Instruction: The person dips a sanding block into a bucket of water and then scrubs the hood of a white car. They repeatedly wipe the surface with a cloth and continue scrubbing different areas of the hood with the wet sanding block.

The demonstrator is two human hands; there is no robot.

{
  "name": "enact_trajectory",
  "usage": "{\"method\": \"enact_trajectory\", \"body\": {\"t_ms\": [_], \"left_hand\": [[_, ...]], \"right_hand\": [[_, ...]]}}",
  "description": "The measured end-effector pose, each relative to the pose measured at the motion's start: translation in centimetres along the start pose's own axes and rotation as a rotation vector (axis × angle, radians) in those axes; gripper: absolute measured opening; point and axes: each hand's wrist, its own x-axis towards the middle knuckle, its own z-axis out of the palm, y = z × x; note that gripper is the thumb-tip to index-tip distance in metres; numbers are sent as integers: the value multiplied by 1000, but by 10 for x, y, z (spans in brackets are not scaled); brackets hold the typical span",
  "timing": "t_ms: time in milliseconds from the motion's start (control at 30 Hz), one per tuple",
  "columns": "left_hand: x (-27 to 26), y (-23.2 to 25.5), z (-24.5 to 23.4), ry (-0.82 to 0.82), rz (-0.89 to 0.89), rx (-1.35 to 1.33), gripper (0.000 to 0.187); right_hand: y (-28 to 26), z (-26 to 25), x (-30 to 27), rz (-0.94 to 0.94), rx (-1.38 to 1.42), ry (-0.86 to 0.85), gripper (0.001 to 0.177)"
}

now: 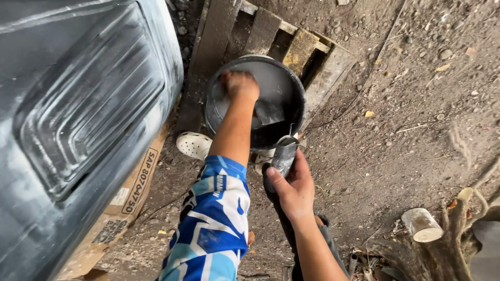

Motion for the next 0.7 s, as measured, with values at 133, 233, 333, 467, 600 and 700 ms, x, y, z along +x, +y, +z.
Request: {"method": "enact_trajectory", "body": {"t_ms": [133, 233, 333, 467, 600, 700], "left_hand": [[29, -5, 30, -188, -77, -103, 35], [9, -16, 84, -316, -115, -164, 31], [15, -2, 69, -256, -118, -226, 30], [6, 8, 69, -169, -131, -309, 29], [0, 11, 57, -70, -146, -391, 29], [-1, 15, 51, 7, -152, -457, 28]], "right_hand": [[0, -1, 4, 7, 11, -19, 77], [2, -5, 7, -5, 14, -7, 80], [7, -8, 9, -2, -38, -7, 81], [5, -6, 11, 10, -48, -17, 81], [3, -4, 12, 20, -48, -24, 80], [0, -1, 12, 2, -32, -51, 79]]}}
